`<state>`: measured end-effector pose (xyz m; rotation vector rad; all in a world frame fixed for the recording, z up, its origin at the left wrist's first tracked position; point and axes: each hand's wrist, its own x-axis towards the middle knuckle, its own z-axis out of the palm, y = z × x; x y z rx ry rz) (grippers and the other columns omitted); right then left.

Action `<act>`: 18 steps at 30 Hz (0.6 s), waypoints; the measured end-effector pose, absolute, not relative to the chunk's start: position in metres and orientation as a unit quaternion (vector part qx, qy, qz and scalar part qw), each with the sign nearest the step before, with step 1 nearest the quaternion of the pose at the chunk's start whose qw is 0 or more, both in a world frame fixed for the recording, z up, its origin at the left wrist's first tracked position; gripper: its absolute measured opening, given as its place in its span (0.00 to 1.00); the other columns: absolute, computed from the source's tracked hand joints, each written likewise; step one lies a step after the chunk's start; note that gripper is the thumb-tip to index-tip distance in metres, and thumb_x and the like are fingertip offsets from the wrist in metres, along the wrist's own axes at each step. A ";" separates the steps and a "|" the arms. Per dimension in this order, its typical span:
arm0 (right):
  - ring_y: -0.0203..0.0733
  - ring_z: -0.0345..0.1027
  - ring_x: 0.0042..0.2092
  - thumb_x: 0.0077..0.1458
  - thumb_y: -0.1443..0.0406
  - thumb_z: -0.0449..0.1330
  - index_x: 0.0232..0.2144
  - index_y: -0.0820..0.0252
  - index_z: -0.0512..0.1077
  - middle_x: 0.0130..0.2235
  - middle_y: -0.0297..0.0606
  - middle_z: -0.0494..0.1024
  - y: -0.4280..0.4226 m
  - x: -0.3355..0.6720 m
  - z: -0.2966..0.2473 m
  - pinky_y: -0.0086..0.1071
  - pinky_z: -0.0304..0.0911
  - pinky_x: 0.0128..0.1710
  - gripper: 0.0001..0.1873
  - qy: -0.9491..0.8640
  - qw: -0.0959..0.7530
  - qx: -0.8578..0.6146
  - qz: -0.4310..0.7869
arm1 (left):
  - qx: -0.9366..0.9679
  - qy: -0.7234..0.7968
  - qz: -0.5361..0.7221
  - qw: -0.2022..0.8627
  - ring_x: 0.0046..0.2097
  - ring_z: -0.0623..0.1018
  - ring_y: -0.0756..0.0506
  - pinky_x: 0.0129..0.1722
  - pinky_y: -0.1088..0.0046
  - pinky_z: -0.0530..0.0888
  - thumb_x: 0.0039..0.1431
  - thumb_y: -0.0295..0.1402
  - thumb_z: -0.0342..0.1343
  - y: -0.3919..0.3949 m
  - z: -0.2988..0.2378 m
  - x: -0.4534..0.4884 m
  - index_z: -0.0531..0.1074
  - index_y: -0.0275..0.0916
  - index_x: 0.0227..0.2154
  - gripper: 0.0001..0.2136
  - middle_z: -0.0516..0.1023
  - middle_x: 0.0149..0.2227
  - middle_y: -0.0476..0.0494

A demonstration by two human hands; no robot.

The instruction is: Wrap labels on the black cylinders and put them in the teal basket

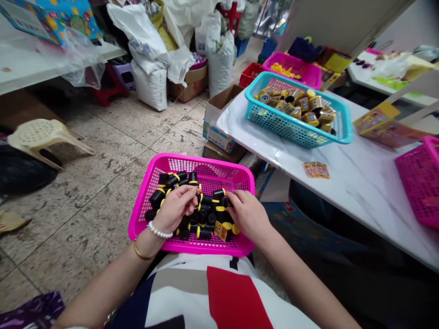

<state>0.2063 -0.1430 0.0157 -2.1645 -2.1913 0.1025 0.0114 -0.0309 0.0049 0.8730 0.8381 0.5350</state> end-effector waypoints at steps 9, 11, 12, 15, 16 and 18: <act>0.45 0.64 0.39 0.54 0.70 0.58 0.26 0.59 0.70 0.34 0.41 0.72 -0.163 0.171 -0.007 0.37 0.61 0.39 0.05 -0.695 0.119 -0.693 0.148 | 0.450 0.381 0.246 0.769 0.19 0.65 0.57 0.17 0.83 0.59 0.56 0.41 0.58 -0.040 0.001 0.016 0.70 0.34 0.35 0.13 0.70 0.22 0.52; 0.41 0.65 0.35 0.52 0.68 0.60 0.27 0.58 0.68 0.31 0.37 0.71 -0.160 0.177 -0.002 0.33 0.62 0.35 0.04 -0.621 0.240 -0.709 0.232 | 0.468 0.380 0.245 0.759 0.21 0.66 0.56 0.19 0.83 0.62 0.56 0.41 0.58 -0.043 0.003 0.017 0.70 0.35 0.36 0.13 0.71 0.24 0.51; 0.39 0.65 0.33 0.52 0.67 0.60 0.28 0.57 0.67 0.29 0.34 0.71 -0.158 0.180 0.002 0.32 0.63 0.32 0.04 -0.570 0.303 -0.711 0.279 | 0.479 0.380 0.243 0.753 0.22 0.67 0.56 0.20 0.82 0.63 0.55 0.41 0.58 -0.045 0.005 0.017 0.70 0.35 0.36 0.13 0.72 0.24 0.51; 0.36 0.66 0.29 0.50 0.64 0.63 0.36 0.56 0.66 0.28 0.30 0.70 -0.149 0.183 0.014 0.29 0.63 0.28 0.11 -0.425 0.466 -0.669 0.394 | 0.519 0.369 0.214 0.741 0.23 0.69 0.55 0.22 0.81 0.65 0.52 0.40 0.62 -0.053 0.009 0.020 0.71 0.35 0.36 0.14 0.73 0.27 0.49; 0.36 0.66 0.29 0.48 0.63 0.65 0.39 0.56 0.66 0.29 0.29 0.70 -0.146 0.181 0.016 0.29 0.64 0.29 0.15 -0.392 0.503 -0.646 0.419 | 0.524 0.359 0.197 0.746 0.23 0.68 0.55 0.22 0.80 0.65 0.51 0.41 0.62 -0.055 0.010 0.022 0.71 0.35 0.36 0.15 0.73 0.27 0.49; 0.36 0.68 0.30 0.45 0.63 0.67 0.42 0.56 0.66 0.29 0.29 0.71 -0.139 0.176 0.018 0.30 0.65 0.31 0.21 -0.349 0.548 -0.613 0.449 | 0.509 0.338 0.168 0.773 0.23 0.68 0.54 0.20 0.80 0.65 0.52 0.44 0.60 -0.058 0.011 0.024 0.71 0.35 0.35 0.16 0.73 0.27 0.48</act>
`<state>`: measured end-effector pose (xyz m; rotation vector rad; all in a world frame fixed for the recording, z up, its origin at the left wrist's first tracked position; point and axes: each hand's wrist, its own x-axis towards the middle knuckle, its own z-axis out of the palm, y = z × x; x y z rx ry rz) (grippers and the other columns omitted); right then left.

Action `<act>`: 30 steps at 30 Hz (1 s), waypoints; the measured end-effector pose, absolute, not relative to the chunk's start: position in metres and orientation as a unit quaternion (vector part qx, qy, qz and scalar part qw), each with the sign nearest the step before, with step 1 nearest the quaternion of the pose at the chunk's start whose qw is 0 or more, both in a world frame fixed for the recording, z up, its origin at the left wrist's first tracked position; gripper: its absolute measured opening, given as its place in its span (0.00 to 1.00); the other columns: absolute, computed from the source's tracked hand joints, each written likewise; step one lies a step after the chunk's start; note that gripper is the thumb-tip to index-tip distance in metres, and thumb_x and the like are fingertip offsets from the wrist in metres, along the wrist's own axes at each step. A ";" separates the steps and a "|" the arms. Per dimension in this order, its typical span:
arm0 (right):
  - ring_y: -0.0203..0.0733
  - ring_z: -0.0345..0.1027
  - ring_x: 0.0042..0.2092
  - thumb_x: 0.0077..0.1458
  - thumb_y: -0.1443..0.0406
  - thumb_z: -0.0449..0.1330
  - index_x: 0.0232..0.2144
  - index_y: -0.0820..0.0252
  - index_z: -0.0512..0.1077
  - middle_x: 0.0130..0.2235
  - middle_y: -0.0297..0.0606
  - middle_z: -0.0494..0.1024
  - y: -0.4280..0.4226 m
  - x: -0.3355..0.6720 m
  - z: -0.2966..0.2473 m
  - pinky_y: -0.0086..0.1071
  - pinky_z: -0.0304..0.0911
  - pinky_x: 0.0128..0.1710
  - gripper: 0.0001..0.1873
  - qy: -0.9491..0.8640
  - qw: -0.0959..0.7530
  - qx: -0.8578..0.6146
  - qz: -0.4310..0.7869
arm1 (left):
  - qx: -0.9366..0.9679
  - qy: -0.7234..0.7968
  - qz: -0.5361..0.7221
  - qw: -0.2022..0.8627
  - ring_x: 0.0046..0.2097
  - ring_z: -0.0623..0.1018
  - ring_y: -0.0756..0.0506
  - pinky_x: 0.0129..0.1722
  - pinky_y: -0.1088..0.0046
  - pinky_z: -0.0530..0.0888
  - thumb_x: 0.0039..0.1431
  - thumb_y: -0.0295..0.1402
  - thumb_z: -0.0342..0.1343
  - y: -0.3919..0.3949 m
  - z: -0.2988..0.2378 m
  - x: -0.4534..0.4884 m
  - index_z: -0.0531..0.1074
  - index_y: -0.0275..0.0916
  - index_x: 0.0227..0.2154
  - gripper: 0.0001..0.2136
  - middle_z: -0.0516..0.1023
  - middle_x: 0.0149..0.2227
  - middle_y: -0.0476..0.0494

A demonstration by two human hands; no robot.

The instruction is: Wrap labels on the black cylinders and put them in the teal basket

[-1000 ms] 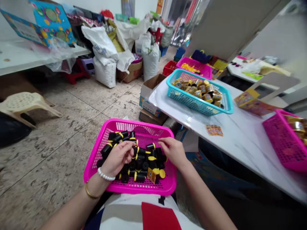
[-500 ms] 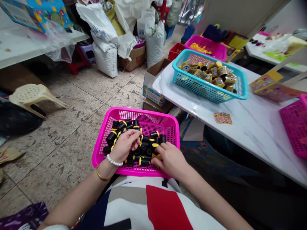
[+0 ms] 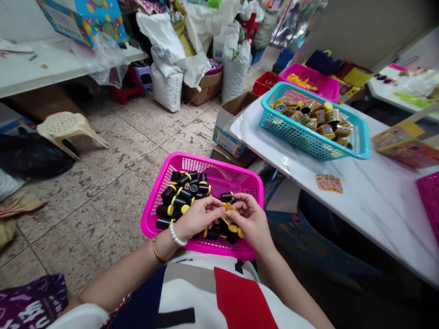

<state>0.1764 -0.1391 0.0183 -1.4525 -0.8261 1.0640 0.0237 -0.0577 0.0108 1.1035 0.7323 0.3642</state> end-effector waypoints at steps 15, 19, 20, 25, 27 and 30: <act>0.40 0.71 0.31 0.57 0.48 0.54 0.38 0.62 0.73 0.31 0.42 0.77 -0.139 0.174 0.001 0.31 0.67 0.29 0.23 -0.239 0.556 -0.543 0.582 | 0.751 0.326 0.401 0.410 0.38 0.76 0.43 0.42 0.64 0.72 0.54 0.31 0.59 -0.067 0.017 0.001 0.80 0.45 0.36 0.08 0.79 0.35 0.39; 0.35 0.65 0.25 0.54 0.49 0.59 0.29 0.61 0.71 0.25 0.36 0.73 -0.137 0.170 0.008 0.28 0.63 0.25 0.19 -0.245 0.551 -0.518 0.607 | 0.771 0.278 0.372 0.436 0.37 0.76 0.42 0.41 0.63 0.72 0.52 0.29 0.61 -0.070 0.015 0.000 0.80 0.47 0.38 0.10 0.80 0.35 0.39; 0.33 0.62 0.24 0.52 0.52 0.62 0.27 0.60 0.70 0.24 0.33 0.71 -0.136 0.169 0.010 0.27 0.61 0.24 0.17 -0.253 0.561 -0.530 0.583 | 0.769 0.276 0.374 0.439 0.38 0.76 0.42 0.42 0.63 0.72 0.52 0.29 0.61 -0.072 0.015 0.002 0.80 0.46 0.38 0.10 0.80 0.36 0.39; 0.33 0.58 0.25 0.55 0.56 0.60 0.23 0.59 0.66 0.23 0.29 0.67 -0.133 0.166 0.015 0.25 0.56 0.25 0.15 -0.346 0.567 -0.625 0.410 | 0.671 0.373 0.419 0.485 0.38 0.75 0.43 0.39 0.67 0.72 0.54 0.33 0.59 -0.076 0.023 0.013 0.78 0.42 0.36 0.07 0.78 0.36 0.40; 0.33 0.57 0.26 0.57 0.57 0.58 0.23 0.59 0.66 0.23 0.29 0.65 -0.134 0.163 0.016 0.25 0.55 0.25 0.15 -0.383 0.553 -0.647 0.359 | 0.619 0.402 0.415 0.532 0.35 0.75 0.45 0.34 0.71 0.72 0.57 0.35 0.57 -0.074 0.024 0.016 0.76 0.40 0.35 0.07 0.77 0.35 0.42; 0.33 0.55 0.26 0.58 0.57 0.56 0.24 0.58 0.65 0.24 0.29 0.64 -0.136 0.158 0.015 0.26 0.54 0.25 0.15 -0.407 0.537 -0.660 0.332 | 0.586 0.410 0.407 0.568 0.32 0.73 0.48 0.31 0.75 0.70 0.59 0.36 0.55 -0.071 0.023 0.018 0.73 0.38 0.33 0.07 0.75 0.32 0.45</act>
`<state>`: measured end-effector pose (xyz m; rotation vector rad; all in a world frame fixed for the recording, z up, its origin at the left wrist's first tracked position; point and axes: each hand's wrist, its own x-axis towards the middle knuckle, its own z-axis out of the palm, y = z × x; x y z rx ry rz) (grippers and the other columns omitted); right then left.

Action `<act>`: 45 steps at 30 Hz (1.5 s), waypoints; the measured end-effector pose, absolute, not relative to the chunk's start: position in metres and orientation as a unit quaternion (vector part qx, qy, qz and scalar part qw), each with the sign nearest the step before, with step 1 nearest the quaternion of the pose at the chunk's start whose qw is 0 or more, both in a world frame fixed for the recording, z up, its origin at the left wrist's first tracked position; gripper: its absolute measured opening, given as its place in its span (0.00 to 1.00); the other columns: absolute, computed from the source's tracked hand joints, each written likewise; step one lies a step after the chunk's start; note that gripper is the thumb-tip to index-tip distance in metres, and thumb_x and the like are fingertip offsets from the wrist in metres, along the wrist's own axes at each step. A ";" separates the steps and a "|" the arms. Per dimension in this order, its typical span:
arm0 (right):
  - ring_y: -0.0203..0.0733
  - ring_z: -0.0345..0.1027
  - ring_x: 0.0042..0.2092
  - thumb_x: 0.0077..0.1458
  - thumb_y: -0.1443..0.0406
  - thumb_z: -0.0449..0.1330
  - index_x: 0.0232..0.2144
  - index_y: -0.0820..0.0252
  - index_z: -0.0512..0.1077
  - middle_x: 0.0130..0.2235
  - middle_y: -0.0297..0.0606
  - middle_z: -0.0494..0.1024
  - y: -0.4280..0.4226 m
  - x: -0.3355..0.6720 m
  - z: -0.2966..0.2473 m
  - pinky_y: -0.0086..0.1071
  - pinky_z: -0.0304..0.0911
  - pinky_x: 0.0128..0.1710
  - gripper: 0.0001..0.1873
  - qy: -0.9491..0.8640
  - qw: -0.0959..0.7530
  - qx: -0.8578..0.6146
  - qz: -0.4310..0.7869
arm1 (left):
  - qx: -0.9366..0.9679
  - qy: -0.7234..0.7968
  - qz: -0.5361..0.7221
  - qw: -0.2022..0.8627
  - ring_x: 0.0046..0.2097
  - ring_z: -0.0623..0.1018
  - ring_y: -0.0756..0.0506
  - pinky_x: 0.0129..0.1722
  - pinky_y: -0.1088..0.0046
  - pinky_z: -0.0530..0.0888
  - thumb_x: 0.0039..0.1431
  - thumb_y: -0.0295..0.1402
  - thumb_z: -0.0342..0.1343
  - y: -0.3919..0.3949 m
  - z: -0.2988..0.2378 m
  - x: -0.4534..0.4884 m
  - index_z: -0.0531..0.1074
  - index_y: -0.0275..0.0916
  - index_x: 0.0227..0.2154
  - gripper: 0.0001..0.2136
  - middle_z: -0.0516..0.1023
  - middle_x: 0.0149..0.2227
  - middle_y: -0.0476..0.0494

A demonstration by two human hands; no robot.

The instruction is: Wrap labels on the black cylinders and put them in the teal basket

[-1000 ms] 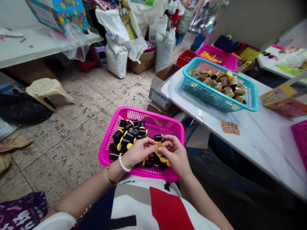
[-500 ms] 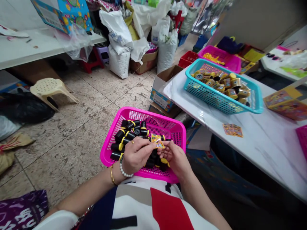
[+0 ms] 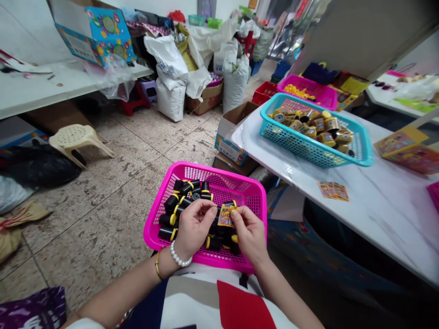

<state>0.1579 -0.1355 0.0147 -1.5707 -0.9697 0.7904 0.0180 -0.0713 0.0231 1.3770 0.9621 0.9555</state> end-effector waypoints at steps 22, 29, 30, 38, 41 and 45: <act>0.38 0.66 0.31 0.59 0.62 0.56 0.30 0.57 0.70 0.29 0.34 0.73 -0.140 0.150 0.002 0.30 0.60 0.32 0.08 -0.486 0.514 -0.678 0.201 | 0.613 0.385 0.416 0.550 0.36 0.75 0.47 0.35 0.73 0.72 0.53 0.33 0.61 -0.075 0.028 0.020 0.80 0.40 0.30 0.05 0.76 0.33 0.43; 0.39 0.69 0.33 0.57 0.62 0.58 0.31 0.57 0.72 0.31 0.35 0.75 -0.136 0.151 0.004 0.32 0.64 0.36 0.05 -0.485 0.507 -0.676 0.226 | 0.510 0.417 0.274 0.700 0.16 0.61 0.55 0.15 0.79 0.56 0.51 0.38 0.62 -0.058 0.024 0.016 0.79 0.36 0.33 0.11 0.65 0.14 0.54; 0.39 0.70 0.33 0.58 0.62 0.58 0.31 0.57 0.72 0.31 0.35 0.76 -0.134 0.155 0.005 0.31 0.65 0.36 0.06 -0.491 0.503 -0.669 0.243 | 0.495 0.400 0.255 0.728 0.16 0.61 0.56 0.15 0.79 0.54 0.50 0.38 0.63 -0.055 0.023 0.015 0.78 0.35 0.33 0.11 0.66 0.15 0.54; 0.48 0.72 0.41 0.60 0.59 0.55 0.37 0.60 0.72 0.37 0.43 0.78 -0.130 0.208 0.026 0.36 0.65 0.39 0.11 -0.599 0.179 -0.778 0.059 | 0.385 0.386 0.239 0.803 0.15 0.61 0.60 0.12 0.82 0.48 0.48 0.37 0.65 -0.041 0.015 0.012 0.74 0.33 0.27 0.11 0.77 0.27 0.45; 0.51 0.74 0.35 0.59 0.57 0.55 0.37 0.61 0.70 0.34 0.46 0.77 -0.135 0.204 0.021 0.35 0.64 0.31 0.13 -0.563 -0.019 -0.826 0.001 | 0.358 0.376 0.258 0.814 0.14 0.61 0.61 0.11 0.82 0.46 0.48 0.37 0.65 -0.039 0.009 0.013 0.73 0.33 0.28 0.11 0.76 0.27 0.47; 0.49 0.75 0.33 0.61 0.58 0.52 0.40 0.63 0.69 0.34 0.47 0.77 -0.129 0.185 0.002 0.33 0.63 0.28 0.13 -0.568 -0.096 -0.816 0.035 | 0.337 0.368 0.257 0.827 0.14 0.60 0.61 0.11 0.83 0.45 0.48 0.37 0.65 -0.038 0.003 0.015 0.73 0.32 0.29 0.12 0.74 0.25 0.48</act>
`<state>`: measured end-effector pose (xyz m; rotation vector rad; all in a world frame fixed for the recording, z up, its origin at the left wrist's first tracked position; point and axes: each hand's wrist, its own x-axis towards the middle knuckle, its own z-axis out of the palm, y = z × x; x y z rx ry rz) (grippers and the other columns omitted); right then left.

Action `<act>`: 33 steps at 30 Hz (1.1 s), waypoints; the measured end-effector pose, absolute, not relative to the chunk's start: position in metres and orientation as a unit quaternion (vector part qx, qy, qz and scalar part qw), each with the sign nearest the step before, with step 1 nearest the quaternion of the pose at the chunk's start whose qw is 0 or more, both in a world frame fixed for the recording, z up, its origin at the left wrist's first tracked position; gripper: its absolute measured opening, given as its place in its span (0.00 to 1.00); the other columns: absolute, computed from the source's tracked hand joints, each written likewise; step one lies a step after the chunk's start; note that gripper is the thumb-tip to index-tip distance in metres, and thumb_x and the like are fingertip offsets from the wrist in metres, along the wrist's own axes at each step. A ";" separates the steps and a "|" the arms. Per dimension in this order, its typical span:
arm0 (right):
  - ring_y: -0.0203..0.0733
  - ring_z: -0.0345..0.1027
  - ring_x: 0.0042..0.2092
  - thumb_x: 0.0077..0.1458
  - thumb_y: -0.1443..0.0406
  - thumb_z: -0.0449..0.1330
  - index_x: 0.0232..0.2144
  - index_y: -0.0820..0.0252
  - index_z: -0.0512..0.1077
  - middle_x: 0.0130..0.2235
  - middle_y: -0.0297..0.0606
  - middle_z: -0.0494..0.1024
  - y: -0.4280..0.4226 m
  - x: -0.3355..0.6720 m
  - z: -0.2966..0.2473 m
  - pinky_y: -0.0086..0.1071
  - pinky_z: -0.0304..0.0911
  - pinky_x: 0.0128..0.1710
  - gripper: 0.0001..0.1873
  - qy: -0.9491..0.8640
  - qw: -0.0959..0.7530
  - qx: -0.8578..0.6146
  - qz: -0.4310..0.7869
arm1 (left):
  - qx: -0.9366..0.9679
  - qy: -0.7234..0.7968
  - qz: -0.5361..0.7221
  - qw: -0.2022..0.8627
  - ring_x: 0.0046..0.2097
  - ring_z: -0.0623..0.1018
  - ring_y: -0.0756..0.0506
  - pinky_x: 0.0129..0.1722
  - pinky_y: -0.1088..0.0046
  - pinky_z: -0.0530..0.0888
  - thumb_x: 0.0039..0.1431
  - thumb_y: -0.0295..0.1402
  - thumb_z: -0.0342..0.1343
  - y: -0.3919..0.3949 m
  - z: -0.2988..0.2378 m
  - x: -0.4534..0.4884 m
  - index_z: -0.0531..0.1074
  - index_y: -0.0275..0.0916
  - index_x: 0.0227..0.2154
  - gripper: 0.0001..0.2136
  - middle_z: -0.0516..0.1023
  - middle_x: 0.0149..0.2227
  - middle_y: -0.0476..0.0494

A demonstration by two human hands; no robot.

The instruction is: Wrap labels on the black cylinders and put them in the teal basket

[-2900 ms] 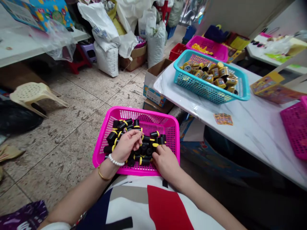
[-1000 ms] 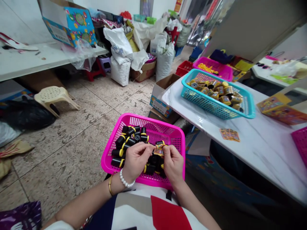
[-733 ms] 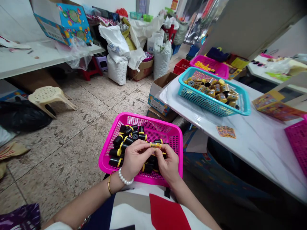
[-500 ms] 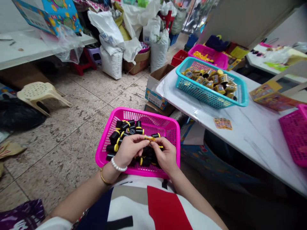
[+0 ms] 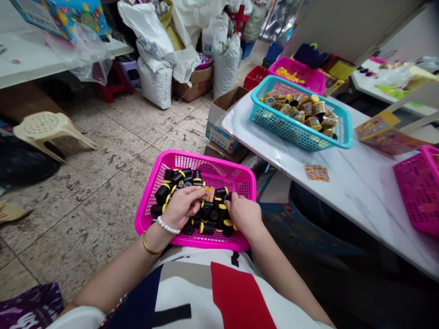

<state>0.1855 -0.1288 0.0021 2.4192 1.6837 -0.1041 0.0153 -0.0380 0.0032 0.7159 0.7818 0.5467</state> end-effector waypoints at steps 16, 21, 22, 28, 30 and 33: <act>0.45 0.72 0.44 0.51 0.63 0.62 0.42 0.58 0.72 0.43 0.39 0.77 -0.137 0.188 0.006 0.41 0.71 0.42 0.14 0.379 -0.531 0.649 -0.390 | 0.276 0.350 0.275 0.852 0.16 0.62 0.61 0.11 0.85 0.47 0.46 0.33 0.66 -0.032 -0.005 0.016 0.75 0.30 0.32 0.13 0.76 0.30 0.44; 0.43 0.72 0.42 0.50 0.62 0.64 0.42 0.56 0.74 0.44 0.38 0.76 -0.125 0.181 0.023 0.38 0.74 0.39 0.15 0.361 -0.567 0.575 -0.467 | 0.262 0.359 0.263 0.856 0.16 0.63 0.60 0.12 0.86 0.49 0.45 0.32 0.67 -0.032 -0.003 0.016 0.76 0.31 0.31 0.11 0.74 0.25 0.48; 0.43 0.72 0.42 0.50 0.63 0.64 0.41 0.56 0.75 0.44 0.38 0.76 -0.122 0.180 0.023 0.37 0.73 0.40 0.14 0.377 -0.554 0.580 -0.464 | 0.257 0.354 0.263 0.860 0.16 0.63 0.60 0.12 0.86 0.49 0.45 0.31 0.67 -0.032 -0.003 0.016 0.76 0.31 0.30 0.10 0.74 0.24 0.48; 0.42 0.70 0.45 0.54 0.65 0.60 0.42 0.55 0.75 0.43 0.39 0.74 -0.117 0.177 0.023 0.34 0.69 0.41 0.12 0.503 -0.477 0.638 -0.334 | 0.233 0.335 0.257 0.876 0.16 0.62 0.60 0.11 0.85 0.49 0.45 0.30 0.65 -0.029 -0.005 0.014 0.74 0.31 0.28 0.09 0.75 0.26 0.47; 0.41 0.69 0.44 0.55 0.66 0.59 0.47 0.53 0.73 0.45 0.39 0.72 -0.118 0.175 0.026 0.33 0.68 0.41 0.16 0.569 -0.431 0.648 -0.265 | 0.241 0.339 0.260 0.871 0.16 0.63 0.60 0.11 0.85 0.49 0.46 0.32 0.65 -0.030 -0.005 0.014 0.73 0.32 0.28 0.09 0.76 0.26 0.46; 0.42 0.67 0.45 0.56 0.67 0.57 0.56 0.52 0.67 0.48 0.41 0.69 -0.119 0.173 0.030 0.36 0.67 0.45 0.24 0.635 -0.364 0.652 -0.200 | 0.266 0.340 0.266 0.862 0.16 0.63 0.59 0.12 0.84 0.48 0.47 0.35 0.65 -0.032 -0.005 0.014 0.74 0.32 0.29 0.11 0.75 0.25 0.47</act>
